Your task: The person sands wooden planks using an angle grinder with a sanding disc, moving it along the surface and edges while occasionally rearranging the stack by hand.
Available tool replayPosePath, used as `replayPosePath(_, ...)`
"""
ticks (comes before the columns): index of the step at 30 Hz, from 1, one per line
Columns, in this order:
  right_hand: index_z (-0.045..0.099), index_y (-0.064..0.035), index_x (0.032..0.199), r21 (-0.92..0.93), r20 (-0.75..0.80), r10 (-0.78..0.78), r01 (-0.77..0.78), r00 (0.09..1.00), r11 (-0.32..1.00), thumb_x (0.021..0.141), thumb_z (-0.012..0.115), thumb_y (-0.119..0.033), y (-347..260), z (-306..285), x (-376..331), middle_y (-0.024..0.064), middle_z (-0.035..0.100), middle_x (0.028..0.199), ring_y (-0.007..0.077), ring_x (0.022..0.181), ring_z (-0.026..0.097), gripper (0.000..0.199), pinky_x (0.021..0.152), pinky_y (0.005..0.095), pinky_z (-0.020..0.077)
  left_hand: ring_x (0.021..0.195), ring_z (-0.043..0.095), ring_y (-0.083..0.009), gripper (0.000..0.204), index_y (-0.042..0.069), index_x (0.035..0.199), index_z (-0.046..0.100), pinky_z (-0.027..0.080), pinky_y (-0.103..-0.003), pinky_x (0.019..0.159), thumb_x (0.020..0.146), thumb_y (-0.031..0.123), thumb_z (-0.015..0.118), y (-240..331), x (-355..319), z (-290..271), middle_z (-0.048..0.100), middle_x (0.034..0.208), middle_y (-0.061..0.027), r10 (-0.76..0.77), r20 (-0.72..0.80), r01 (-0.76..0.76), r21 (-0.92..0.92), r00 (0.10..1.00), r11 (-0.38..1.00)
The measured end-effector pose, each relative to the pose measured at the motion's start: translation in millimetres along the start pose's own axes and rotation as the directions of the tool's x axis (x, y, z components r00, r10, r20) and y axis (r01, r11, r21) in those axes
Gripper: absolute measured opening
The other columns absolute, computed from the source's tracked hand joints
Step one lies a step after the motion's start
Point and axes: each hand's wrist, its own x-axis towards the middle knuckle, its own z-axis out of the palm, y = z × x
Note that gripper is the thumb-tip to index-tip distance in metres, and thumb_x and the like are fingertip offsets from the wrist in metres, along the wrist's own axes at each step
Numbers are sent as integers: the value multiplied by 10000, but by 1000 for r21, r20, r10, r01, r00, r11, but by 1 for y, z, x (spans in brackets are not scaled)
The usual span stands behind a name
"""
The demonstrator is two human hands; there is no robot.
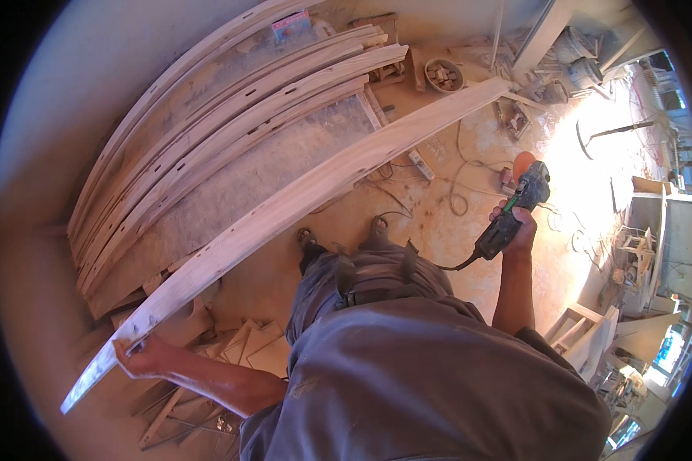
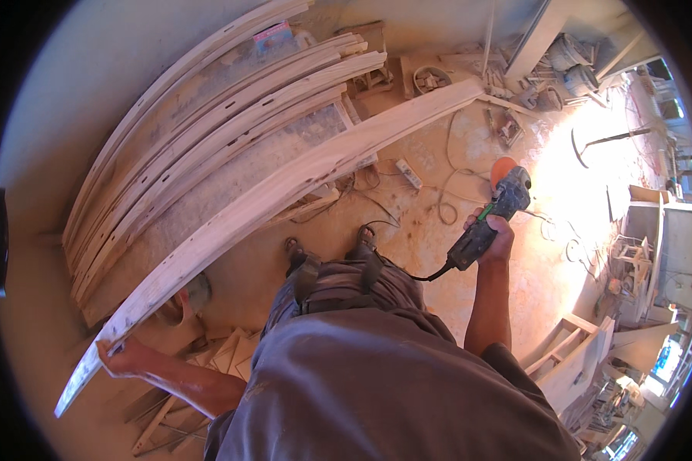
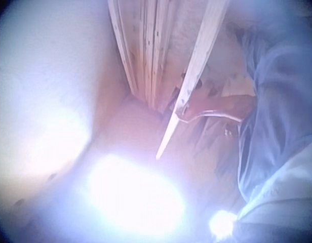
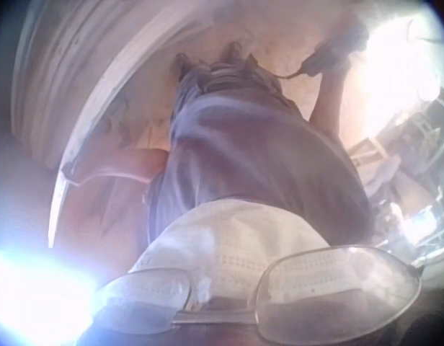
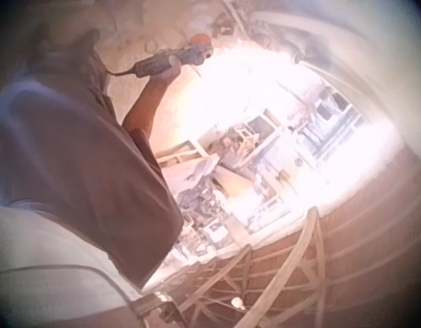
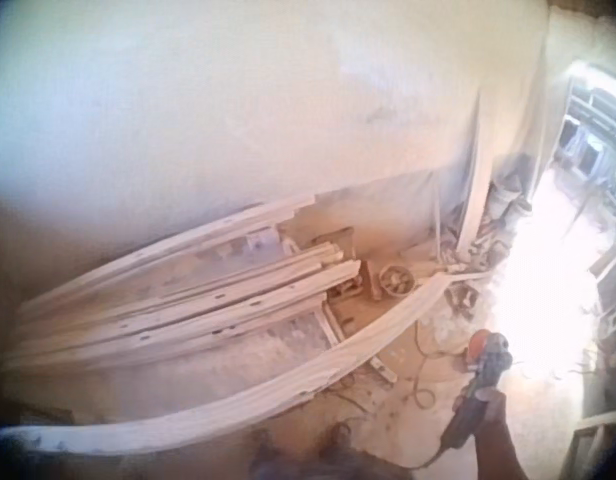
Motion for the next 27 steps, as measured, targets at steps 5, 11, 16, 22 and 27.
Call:
replayPosePath(5,576,-43,1086,-16,-43,36,-36,998,999,748,650,-156,-5,-30,10,138,653,912,299,792,671,364,740,438,592,917,695,-348,349,-161,1085,652,603,-420,863,825,72,662,53,83,-68,682,1017,-279,-402,174,378,-773,899,510)
replayPosePath(11,559,-48,1122,39,18,85,-85,996,996,759,663,-136,10,-33,21,127,638,919,288,809,662,388,779,438,574,993,654,-361,397,-168,1130,626,562,-442,937,814,69,658,118,151,-115,634,1094,-277,-144,293,325,-799,945,506)
replayPosePath(16,583,-3,1087,-28,-53,95,-96,994,995,743,653,-168,29,-9,7,139,668,904,281,764,670,388,731,413,582,954,684,-354,448,-136,1123,651,614,-428,841,735,43,787,197,151,-86,667,1083,-245,278,108,-236,-298,954,925)
replayPosePath(22,545,-12,1129,-42,-117,50,-55,992,998,739,654,-145,43,-16,-18,139,652,899,280,778,674,426,732,411,584,939,696,-304,452,-79,1152,677,618,-389,814,742,29,834,265,83,20,693,1113,-197,-73,251,162,-352,965,922)
replayPosePath(27,524,-10,1148,-28,-234,-54,49,971,998,734,644,-137,61,22,-58,147,646,899,282,770,672,450,718,414,591,751,620,-183,558,-81,1152,669,517,-344,677,655,101,848,236,9,91,666,851,-96,321,623,-125,-337,713,933)
